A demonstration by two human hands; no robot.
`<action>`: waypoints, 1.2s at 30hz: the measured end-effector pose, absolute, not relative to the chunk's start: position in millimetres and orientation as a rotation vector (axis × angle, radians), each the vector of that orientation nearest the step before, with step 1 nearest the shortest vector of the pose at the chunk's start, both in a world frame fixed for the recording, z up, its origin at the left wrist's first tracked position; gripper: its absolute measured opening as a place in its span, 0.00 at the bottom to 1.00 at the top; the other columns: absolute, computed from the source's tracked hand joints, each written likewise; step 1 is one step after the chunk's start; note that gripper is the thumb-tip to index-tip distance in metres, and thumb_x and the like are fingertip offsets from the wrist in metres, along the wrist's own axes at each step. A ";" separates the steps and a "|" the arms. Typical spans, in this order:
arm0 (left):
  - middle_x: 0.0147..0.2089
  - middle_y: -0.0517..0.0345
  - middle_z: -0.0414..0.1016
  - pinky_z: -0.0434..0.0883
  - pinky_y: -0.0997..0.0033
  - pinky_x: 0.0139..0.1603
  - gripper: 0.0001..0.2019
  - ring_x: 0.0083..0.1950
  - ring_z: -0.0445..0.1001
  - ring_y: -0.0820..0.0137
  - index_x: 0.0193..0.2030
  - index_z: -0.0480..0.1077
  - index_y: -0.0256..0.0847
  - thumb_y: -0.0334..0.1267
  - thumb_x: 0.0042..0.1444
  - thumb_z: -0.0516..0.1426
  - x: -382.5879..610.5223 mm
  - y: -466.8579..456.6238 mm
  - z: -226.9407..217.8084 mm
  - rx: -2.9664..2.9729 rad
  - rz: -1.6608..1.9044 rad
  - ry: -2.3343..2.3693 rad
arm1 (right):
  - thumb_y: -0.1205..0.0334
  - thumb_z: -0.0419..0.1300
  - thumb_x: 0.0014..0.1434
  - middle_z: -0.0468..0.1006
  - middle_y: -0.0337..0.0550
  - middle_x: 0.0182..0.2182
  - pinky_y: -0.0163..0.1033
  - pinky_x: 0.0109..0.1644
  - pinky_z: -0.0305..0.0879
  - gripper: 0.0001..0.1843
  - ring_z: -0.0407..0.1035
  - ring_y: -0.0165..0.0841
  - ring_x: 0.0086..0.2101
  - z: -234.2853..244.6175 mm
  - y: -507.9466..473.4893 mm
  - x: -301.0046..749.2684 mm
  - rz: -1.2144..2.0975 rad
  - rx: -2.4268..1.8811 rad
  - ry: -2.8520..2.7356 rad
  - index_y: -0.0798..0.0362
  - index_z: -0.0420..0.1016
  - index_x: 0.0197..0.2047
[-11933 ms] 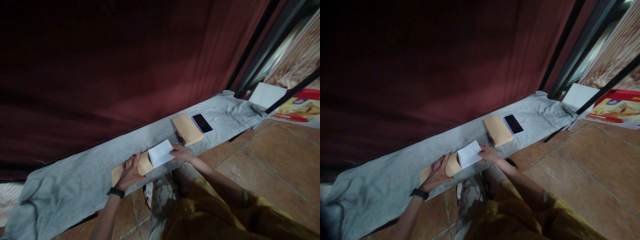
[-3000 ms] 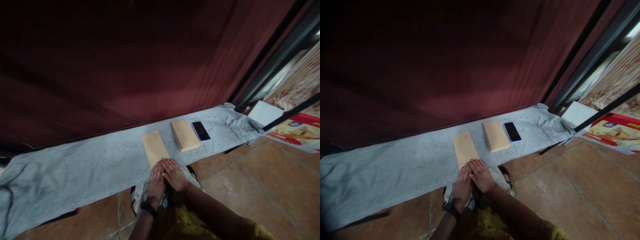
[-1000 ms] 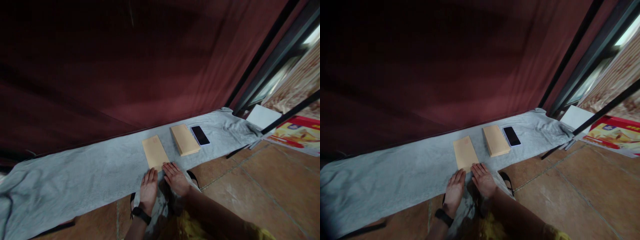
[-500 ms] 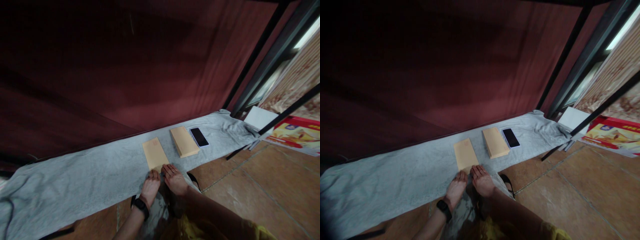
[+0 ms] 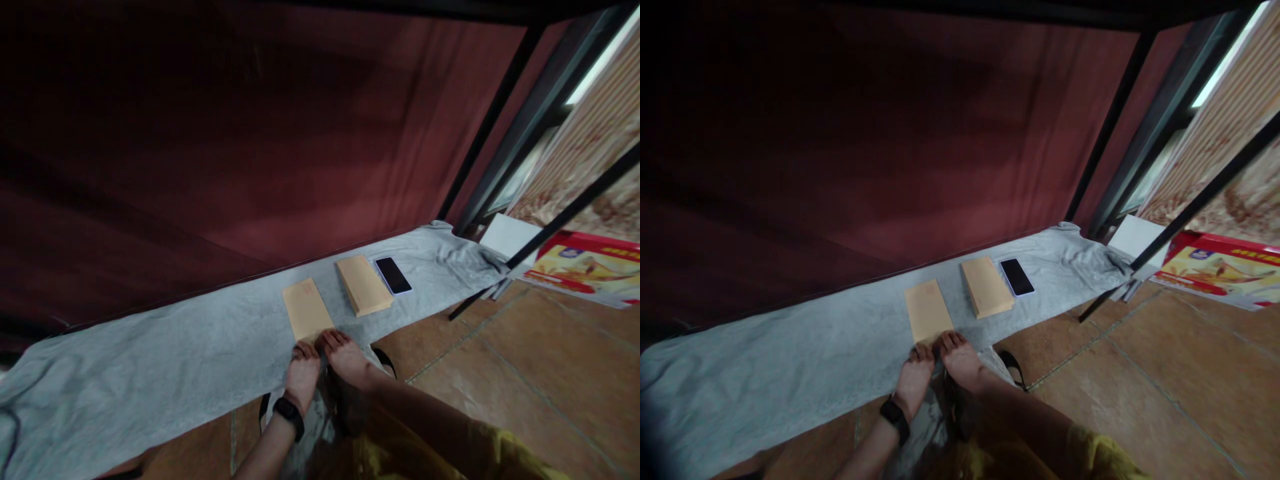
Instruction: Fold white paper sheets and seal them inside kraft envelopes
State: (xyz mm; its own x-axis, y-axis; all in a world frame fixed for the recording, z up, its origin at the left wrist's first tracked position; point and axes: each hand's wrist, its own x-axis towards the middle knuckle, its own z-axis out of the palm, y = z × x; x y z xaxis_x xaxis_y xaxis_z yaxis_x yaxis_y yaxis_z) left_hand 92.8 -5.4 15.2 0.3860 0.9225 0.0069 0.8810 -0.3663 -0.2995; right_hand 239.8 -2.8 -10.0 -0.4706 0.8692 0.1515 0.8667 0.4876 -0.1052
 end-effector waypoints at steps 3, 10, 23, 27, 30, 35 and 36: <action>0.49 0.28 0.78 0.78 0.62 0.42 0.19 0.46 0.80 0.57 0.51 0.74 0.24 0.18 0.57 0.49 94.2 -4.7 20.6 -2.455 0.296 -1.550 | 0.71 0.57 0.66 0.74 0.57 0.59 0.46 0.59 0.69 0.15 0.71 0.43 0.56 -7.0 -1.2 238.7 0.002 -1.516 -2.571 0.60 0.76 0.55; 0.45 0.35 0.79 0.76 0.66 0.41 0.17 0.43 0.80 0.60 0.47 0.75 0.28 0.18 0.58 0.49 90.0 -1.1 38.5 -2.533 0.348 -1.495 | 0.72 0.55 0.66 0.77 0.57 0.50 0.46 0.49 0.74 0.13 0.73 0.43 0.49 -3.0 5.2 230.5 -0.039 -1.561 -2.624 0.59 0.74 0.52; 0.73 0.37 0.60 0.73 0.50 0.60 0.29 0.68 0.66 0.50 0.72 0.55 0.38 0.45 0.67 0.51 71.4 8.1 95.2 -2.168 -0.869 -2.089 | 0.67 0.51 0.68 0.81 0.49 0.38 0.40 0.41 0.73 0.11 0.77 0.37 0.35 57.6 30.0 249.3 0.506 -1.685 -1.755 0.53 0.74 0.48; 0.58 0.34 0.75 0.78 0.57 0.52 0.30 0.54 0.79 0.54 0.61 0.67 0.32 0.52 0.60 0.58 73.7 2.2 57.8 -2.144 -1.569 -2.851 | 0.49 0.58 0.61 0.77 0.42 0.33 0.44 0.38 0.77 0.14 0.75 0.36 0.33 33.5 27.2 245.6 1.137 -1.243 -0.878 0.51 0.71 0.38; 0.52 0.41 0.80 0.79 0.61 0.46 0.28 0.47 0.82 0.60 0.53 0.71 0.36 0.57 0.55 0.61 87.2 -8.4 33.5 -2.033 -2.152 -3.215 | 0.47 0.63 0.55 0.76 0.42 0.30 0.50 0.44 0.77 0.16 0.75 0.37 0.32 4.7 11.4 228.7 1.274 -1.130 -0.719 0.50 0.66 0.35; 0.33 0.54 0.80 0.77 0.66 0.39 0.24 0.36 0.80 0.65 0.36 0.73 0.37 0.58 0.43 0.66 99.8 -15.2 21.1 -1.928 -2.321 -3.281 | 0.53 0.55 0.61 0.80 0.49 0.33 0.50 0.44 0.77 0.09 0.79 0.43 0.36 -31.1 -13.1 204.1 1.299 -1.165 -0.730 0.48 0.65 0.35; 0.31 0.56 0.79 0.76 0.67 0.37 0.23 0.34 0.80 0.66 0.34 0.73 0.38 0.57 0.43 0.66 98.8 -13.5 20.1 -1.908 -2.285 -3.302 | 0.55 0.53 0.63 0.81 0.49 0.34 0.48 0.43 0.78 0.07 0.79 0.42 0.36 -34.5 -14.9 201.9 1.300 -1.195 -0.768 0.48 0.66 0.35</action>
State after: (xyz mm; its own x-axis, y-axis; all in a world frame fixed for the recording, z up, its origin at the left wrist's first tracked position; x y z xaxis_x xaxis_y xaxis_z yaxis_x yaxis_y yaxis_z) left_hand 98.8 -13.5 20.1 -0.0306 0.8985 -0.4379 -0.0932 0.4336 0.8963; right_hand 201.9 -14.9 -34.5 0.1715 0.9665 -0.1908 -0.2995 -0.1333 -0.9447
